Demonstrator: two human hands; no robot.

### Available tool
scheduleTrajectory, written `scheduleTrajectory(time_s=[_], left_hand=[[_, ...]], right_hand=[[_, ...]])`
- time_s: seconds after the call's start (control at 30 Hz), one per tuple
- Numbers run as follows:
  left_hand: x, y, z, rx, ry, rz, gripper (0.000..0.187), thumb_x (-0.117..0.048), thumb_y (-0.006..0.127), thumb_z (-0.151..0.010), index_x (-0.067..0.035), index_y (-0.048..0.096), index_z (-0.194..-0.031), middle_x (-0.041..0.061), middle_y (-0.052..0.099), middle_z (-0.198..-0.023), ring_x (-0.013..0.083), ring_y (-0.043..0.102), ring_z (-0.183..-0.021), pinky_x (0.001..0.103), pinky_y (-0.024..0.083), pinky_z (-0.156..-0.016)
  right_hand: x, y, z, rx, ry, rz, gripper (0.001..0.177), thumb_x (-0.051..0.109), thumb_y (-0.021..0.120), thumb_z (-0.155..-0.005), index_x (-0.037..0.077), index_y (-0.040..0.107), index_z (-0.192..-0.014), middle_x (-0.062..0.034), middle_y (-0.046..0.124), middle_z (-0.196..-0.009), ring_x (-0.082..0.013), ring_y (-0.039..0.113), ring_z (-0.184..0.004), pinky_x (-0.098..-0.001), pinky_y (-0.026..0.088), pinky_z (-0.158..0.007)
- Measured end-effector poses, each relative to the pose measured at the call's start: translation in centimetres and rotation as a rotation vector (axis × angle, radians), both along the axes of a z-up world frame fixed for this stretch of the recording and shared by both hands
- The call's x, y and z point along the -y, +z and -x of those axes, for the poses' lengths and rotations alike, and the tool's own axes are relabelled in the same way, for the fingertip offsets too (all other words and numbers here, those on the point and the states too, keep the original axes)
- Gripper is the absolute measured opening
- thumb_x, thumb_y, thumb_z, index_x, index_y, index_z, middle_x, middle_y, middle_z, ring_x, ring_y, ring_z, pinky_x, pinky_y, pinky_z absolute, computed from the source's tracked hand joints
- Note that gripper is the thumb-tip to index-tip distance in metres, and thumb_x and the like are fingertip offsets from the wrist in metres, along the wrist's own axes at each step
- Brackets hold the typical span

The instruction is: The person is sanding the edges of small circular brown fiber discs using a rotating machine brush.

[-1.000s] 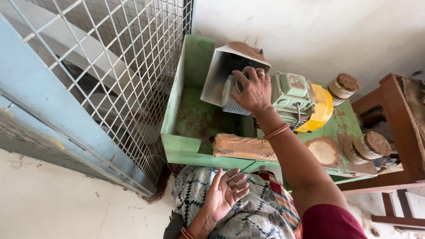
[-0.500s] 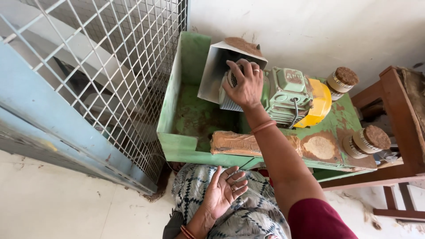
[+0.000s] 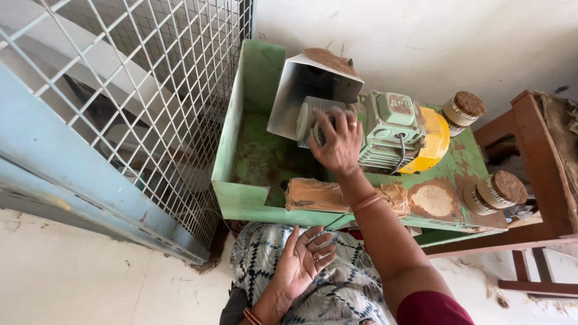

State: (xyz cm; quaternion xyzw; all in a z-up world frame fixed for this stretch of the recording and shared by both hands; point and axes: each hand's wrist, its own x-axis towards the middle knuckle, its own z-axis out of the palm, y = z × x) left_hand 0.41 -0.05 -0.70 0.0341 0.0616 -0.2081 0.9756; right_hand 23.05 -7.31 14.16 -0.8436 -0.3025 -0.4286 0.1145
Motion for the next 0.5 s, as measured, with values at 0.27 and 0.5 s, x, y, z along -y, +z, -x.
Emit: scheduleTrajectory(time_s=[0.27, 0.5], left_hand=[[0.0, 0.6, 0.2, 0.004, 0.012, -0.055, 0.059, -0.053, 0.048, -0.101, -0.003, 0.059, -0.130, 0.015, 0.071, -0.119, 0.0305, 0.070, -0.106, 0.046, 0.056, -0.101], [-0.2, 0.2, 0.1, -0.019, -0.008, -0.002, 0.059, -0.054, 0.047, -0.101, -0.004, 0.059, -0.131, 0.014, 0.071, -0.120, 0.0302, 0.069, -0.107, 0.046, 0.056, -0.101]], right_hand=[[-3.0, 2.2, -4.8, 0.027, -0.025, -0.125, 0.053, 0.029, 0.079, -0.079, 0.023, 0.069, -0.131, -0.0050, 0.058, -0.121, -0.0309, 0.054, -0.113, -0.0483, 0.045, -0.098], [-1.3, -0.9, 0.8, -0.012, 0.019, -0.046, 0.056, 0.029, 0.081, -0.077, 0.022, 0.068, -0.131, -0.0056, 0.057, -0.123, -0.0315, 0.053, -0.115, -0.0483, 0.044, -0.097]])
